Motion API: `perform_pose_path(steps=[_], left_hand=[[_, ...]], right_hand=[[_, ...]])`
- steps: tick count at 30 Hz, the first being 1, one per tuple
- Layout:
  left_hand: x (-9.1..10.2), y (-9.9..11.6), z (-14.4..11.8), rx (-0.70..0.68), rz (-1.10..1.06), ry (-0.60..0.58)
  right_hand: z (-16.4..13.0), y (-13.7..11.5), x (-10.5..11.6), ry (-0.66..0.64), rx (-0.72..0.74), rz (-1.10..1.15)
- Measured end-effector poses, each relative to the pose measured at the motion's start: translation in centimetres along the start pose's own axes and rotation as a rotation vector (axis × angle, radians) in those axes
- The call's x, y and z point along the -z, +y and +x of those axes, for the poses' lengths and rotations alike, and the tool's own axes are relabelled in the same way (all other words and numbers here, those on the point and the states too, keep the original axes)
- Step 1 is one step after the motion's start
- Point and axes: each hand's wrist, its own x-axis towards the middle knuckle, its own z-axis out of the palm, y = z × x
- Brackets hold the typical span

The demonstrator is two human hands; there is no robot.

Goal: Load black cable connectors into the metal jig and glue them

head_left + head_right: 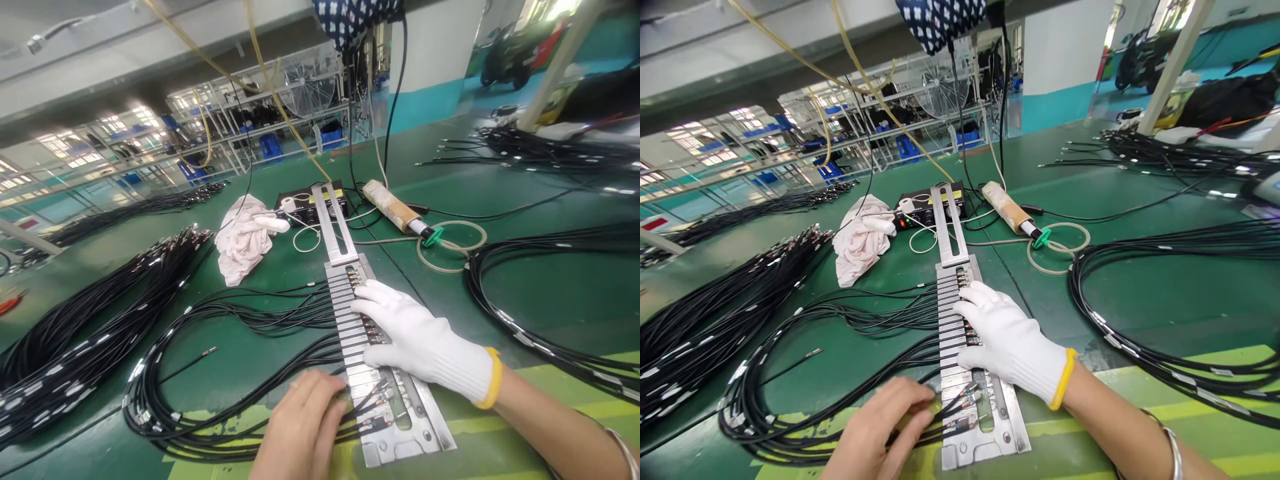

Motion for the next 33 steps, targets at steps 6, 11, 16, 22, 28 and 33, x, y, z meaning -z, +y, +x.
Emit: perform_pose_path(steps=[6,11,16,22,28,33], left_hand=[[0.1,-0.4,-0.5,0.209,-0.245,-0.159],[0.5,-0.4,0.1,0.384,-0.315,-0.080],[-0.1,-0.6,0.1,0.439,-0.333,-0.050],[-0.2,-0.3,0.4,0.489,-0.396,-0.014],[-0.2,-0.4,0.7,0.480,-0.420,-0.069],[-0.2,-0.5,0.8,0.490,-0.419,-0.103]], right_hand=[[-0.1,0.4,-0.2,0.030,0.002,0.079],[-0.5,0.7,1.4,0.096,-0.148,0.304],[-1.1,0.4,3.0,0.018,-0.124,0.475],[-1.3,-0.9,3.4,-0.094,-0.088,0.512],[-1.5,-1.1,3.1,-0.154,-0.071,0.565],[-1.6,-1.3,3.5,-0.175,-0.078,0.620]])
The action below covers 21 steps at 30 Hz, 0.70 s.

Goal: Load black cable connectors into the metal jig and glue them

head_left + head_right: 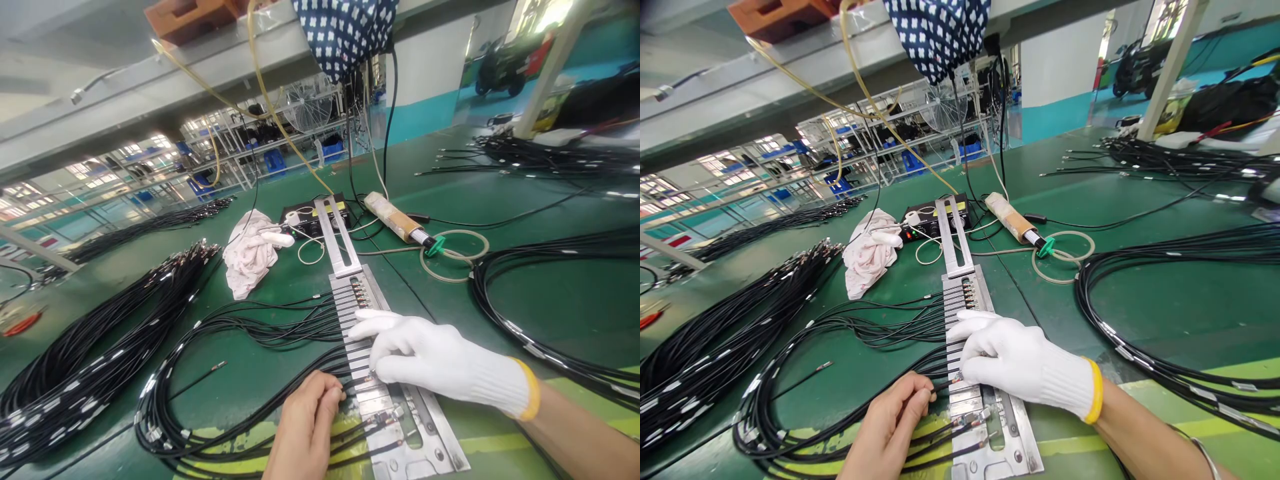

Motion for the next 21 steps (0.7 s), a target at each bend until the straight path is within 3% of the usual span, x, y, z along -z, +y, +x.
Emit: perform_pose_path(steps=[10,21], left_hand=[[-0.2,-0.3,-0.2,0.002,-0.035,0.002],[0.3,-1.7,-3.7,-0.378,0.254,0.100]], right_hand=[[-0.1,0.6,0.0,0.035,0.041,-0.117],[-0.1,2.7,-0.7,-0.003,0.161,-0.361]])
